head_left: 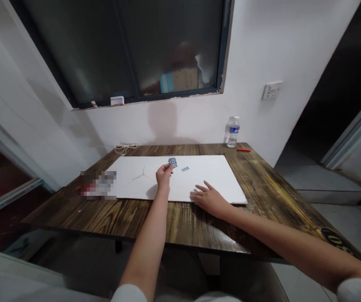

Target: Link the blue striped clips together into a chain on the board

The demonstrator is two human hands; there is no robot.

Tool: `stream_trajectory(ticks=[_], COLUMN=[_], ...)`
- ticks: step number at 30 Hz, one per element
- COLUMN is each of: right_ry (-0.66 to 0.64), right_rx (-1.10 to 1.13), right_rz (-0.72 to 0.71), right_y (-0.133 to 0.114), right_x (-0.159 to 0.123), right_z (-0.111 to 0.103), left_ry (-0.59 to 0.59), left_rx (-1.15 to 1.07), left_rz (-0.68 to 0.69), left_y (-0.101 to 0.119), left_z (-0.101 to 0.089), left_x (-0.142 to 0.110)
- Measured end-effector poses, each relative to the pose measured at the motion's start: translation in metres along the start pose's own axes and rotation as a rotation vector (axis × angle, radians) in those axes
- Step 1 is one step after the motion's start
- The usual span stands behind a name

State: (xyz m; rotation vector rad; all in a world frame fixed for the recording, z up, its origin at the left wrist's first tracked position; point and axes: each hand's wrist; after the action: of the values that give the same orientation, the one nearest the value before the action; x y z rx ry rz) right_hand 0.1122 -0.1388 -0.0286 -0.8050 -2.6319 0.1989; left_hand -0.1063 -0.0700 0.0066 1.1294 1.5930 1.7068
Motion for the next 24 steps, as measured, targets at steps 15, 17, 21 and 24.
stream_trajectory(ticks=[15, 17, 21, 24], right_ry=[0.123, 0.226, 0.399, 0.474], right_rx=[0.174, 0.405, 0.857, 1.054], right_rz=[0.173, 0.260, 0.379, 0.382], right_y=[0.001, 0.006, 0.015, 0.017], right_x=[-0.013, -0.008, 0.009, 0.023], right_z=[-0.026, -0.029, -0.031, -0.030], left_ry=[-0.040, -0.052, -0.085, -0.120], left_rx=[0.034, 0.039, 0.022, 0.019], left_rz=[0.022, 0.020, 0.022, 0.040], left_y=[0.000, 0.000, 0.000, 0.000], left_z=[0.003, 0.004, 0.008, 0.011], left_x=[-0.003, -0.004, -0.008, -0.011])
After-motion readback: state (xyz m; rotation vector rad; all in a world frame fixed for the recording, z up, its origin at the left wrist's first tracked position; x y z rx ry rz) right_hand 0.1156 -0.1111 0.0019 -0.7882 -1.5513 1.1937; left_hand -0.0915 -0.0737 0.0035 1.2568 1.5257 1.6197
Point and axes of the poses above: each hand's wrist, its own x-axis towards the middle knuckle, its own z-axis out of the palm, y = z × x, and after that the axes turned 11 degrees about x, right-handed
